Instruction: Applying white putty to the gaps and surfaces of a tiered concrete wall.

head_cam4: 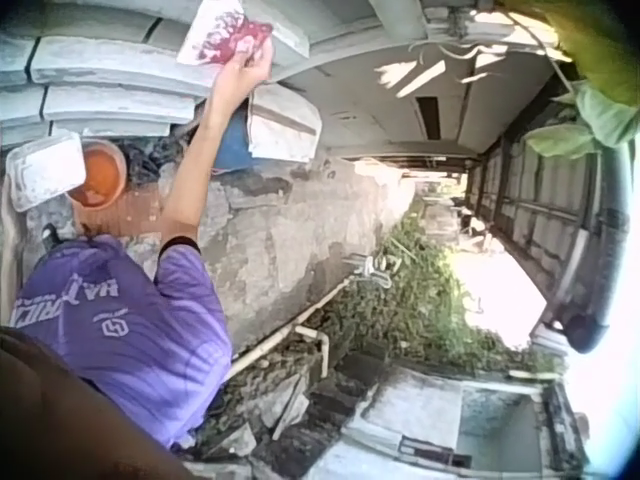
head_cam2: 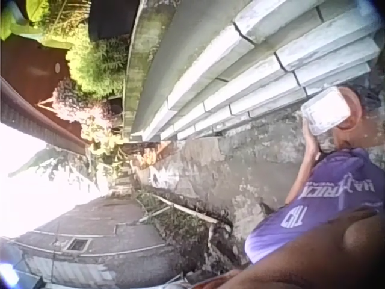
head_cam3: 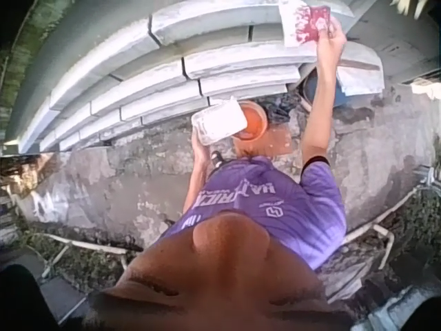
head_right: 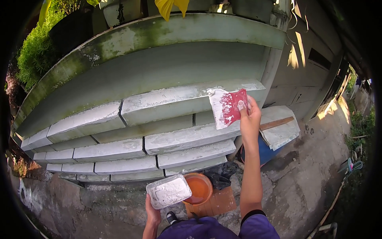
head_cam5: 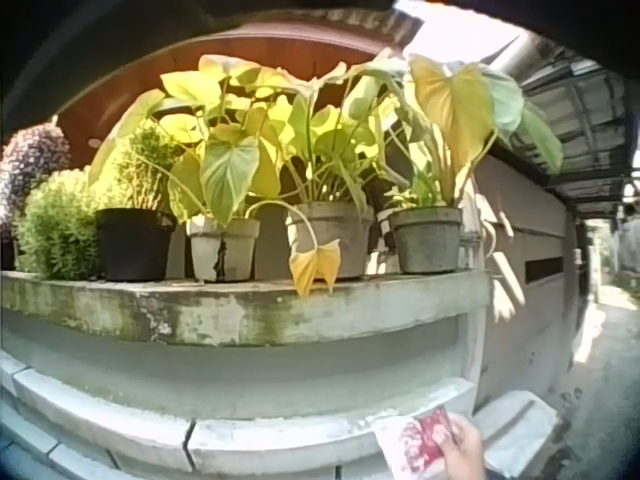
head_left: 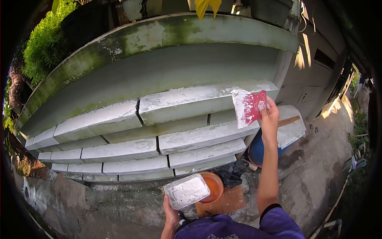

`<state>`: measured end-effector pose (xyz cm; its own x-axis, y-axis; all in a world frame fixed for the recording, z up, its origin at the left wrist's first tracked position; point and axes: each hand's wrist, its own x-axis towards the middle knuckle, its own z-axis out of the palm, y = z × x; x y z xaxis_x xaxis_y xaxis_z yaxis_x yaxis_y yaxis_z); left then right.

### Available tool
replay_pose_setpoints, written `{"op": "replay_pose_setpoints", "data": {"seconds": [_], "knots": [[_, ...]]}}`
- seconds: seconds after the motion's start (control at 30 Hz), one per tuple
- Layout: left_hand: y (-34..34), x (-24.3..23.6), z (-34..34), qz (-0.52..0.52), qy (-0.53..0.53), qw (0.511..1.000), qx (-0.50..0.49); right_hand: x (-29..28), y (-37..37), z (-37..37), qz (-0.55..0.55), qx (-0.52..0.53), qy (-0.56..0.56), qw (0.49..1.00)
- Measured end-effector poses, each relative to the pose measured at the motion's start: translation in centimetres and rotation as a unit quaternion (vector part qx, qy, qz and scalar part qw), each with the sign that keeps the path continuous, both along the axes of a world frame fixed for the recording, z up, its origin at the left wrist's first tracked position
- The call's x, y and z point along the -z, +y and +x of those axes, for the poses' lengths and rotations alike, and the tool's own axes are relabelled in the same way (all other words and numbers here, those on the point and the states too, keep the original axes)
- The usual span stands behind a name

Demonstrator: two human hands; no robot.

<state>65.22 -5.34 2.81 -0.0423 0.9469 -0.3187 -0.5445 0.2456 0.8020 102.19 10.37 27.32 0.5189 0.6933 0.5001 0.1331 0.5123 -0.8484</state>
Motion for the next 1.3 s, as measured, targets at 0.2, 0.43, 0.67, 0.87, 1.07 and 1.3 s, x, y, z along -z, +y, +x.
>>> {"op": "replay_pose_setpoints", "data": {"seconds": [0.2, 0.43, 0.67, 0.87, 1.07, 1.3], "knots": [[-0.5, -1.1, -0.5, -0.004, -0.001, 1.000, -0.018, -4.6, 5.7, 0.1, 0.026, 0.078, -0.172, 0.982], [-0.6, -0.5, -1.7, 0.003, -0.003, 0.999, -0.033, -7.3, 7.7, 0.9, 0.048, 0.176, -0.429, 0.885], [0.0, -0.1, -1.9, 0.002, 0.000, 0.999, -0.036, -5.7, 9.7, -0.9, 0.157, 0.218, -0.617, 0.740], [0.6, 1.1, -2.1, -0.001, 0.002, 1.000, -0.028, -4.9, 9.3, -1.6, 0.170, 0.186, -0.675, 0.693], [0.9, 1.3, -1.8, 0.001, 0.008, 1.000, -0.022, -4.8, 9.2, -3.4, 0.226, 0.188, -0.591, 0.751], [1.2, 1.1, -1.6, 0.000, 0.009, 1.000, -0.021, -4.2, 10.5, -4.3, 0.214, 0.169, -0.625, 0.732]]}}
